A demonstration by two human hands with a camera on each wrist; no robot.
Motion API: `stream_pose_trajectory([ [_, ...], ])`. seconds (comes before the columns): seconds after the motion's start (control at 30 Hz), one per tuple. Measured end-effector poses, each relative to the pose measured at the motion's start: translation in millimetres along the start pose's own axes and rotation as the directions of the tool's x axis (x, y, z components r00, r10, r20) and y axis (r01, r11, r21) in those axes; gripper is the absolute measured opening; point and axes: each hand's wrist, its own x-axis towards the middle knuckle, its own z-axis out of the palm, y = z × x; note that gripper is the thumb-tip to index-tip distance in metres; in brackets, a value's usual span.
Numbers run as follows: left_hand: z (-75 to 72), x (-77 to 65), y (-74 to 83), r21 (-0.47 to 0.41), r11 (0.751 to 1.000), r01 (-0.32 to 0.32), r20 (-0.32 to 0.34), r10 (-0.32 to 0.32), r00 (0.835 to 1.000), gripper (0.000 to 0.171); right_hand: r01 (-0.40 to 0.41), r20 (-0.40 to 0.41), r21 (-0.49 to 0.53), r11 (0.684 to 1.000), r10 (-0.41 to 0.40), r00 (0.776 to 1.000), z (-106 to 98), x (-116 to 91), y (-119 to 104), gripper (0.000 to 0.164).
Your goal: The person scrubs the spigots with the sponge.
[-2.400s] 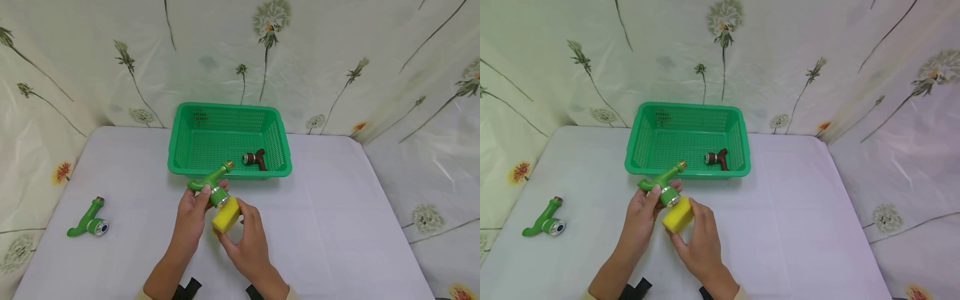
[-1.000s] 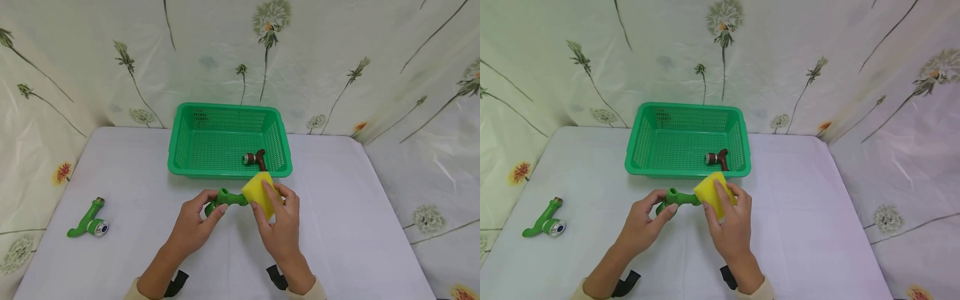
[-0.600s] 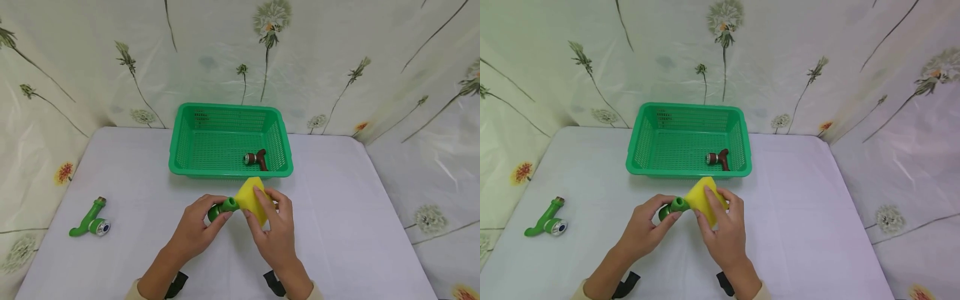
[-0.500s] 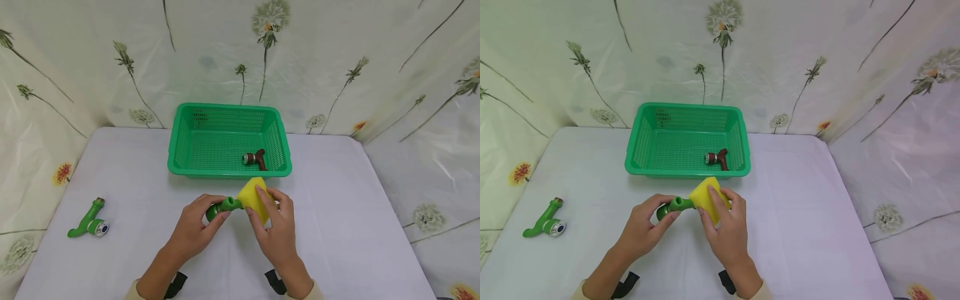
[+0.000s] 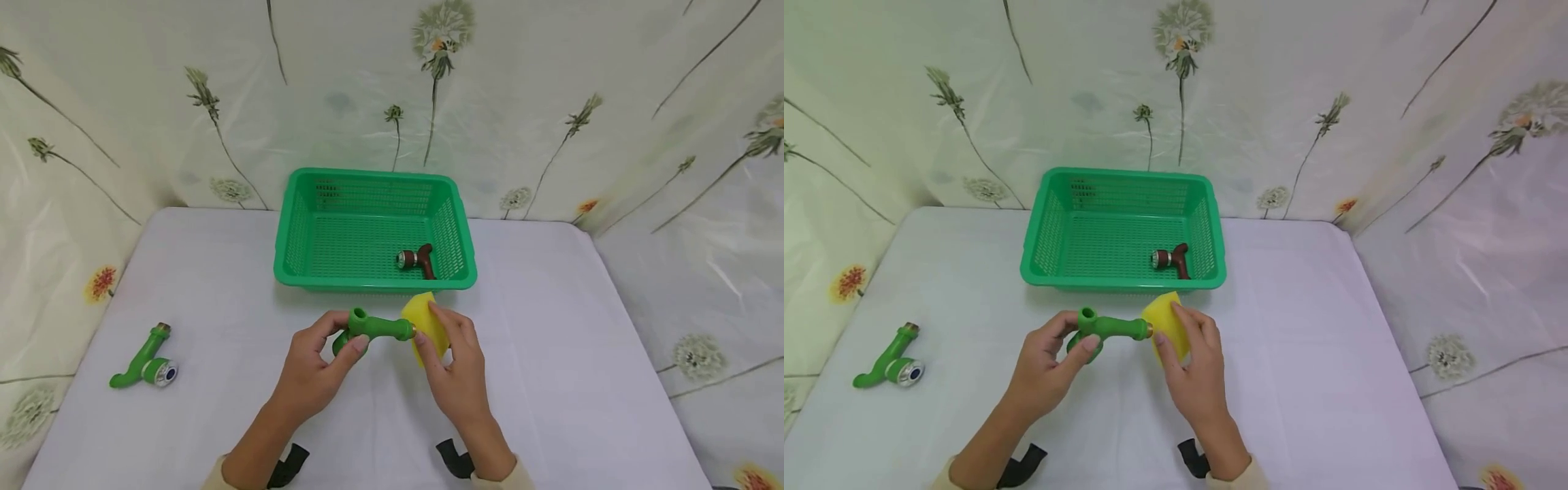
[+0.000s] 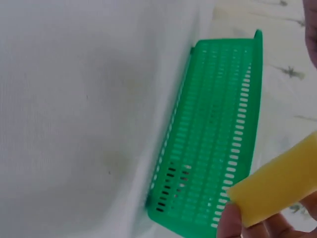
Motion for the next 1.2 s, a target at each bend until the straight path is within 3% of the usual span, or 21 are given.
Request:
stream_pose_trajectory([
  [0.23,5.3,0.1,-0.3,-0.122,0.990,0.069,0.000,-0.070,0.998,0.014,0.010,0.085,0.063,0.998,-0.015,0.996,12,-5,-13,0.062],
  [0.33,7.1,-1.8,-2.3,-0.161,0.982,0.103,0.006,-0.103,0.995,0.013,-0.045,0.120,0.130,0.990,0.029,0.992,14,-7,-22,0.058],
  [0.47,8.4,-2.0,-3.7,-0.155,0.977,0.147,0.015,-0.146,0.989,0.015,-0.145,0.151,0.251,0.957,0.109,0.982,13,-8,-28,0.047],
  [0.6,7.8,-2.5,-3.4,-0.127,0.975,0.184,0.003,-0.185,0.983,0.019,-0.186,0.154,0.368,0.911,0.137,0.979,11,-6,-28,0.039],
  [0.8,7.2,-2.5,-4.6,-0.148,0.976,0.160,-0.002,-0.162,0.987,0.022,-0.257,0.178,0.455,0.853,0.196,0.964,11,-6,-27,0.036],
  [1.0,5.2,-1.9,-8.1,-0.157,0.984,0.084,-0.010,-0.086,0.996,0.019,-0.272,0.171,0.465,0.842,0.216,0.961,7,-5,-25,0.032],
  [1.13,4.1,-2.8,-7.9,-0.178,0.978,0.112,-0.005,-0.115,0.993,0.017,-0.327,0.178,0.463,0.824,0.275,0.945,3,-4,-22,0.028],
  [1.2,4.6,-2.9,-7.0,-0.195,0.971,0.137,-0.012,-0.142,0.990,0.017,-0.371,0.191,0.473,0.799,0.318,0.929,1,-4,-21,0.028],
])
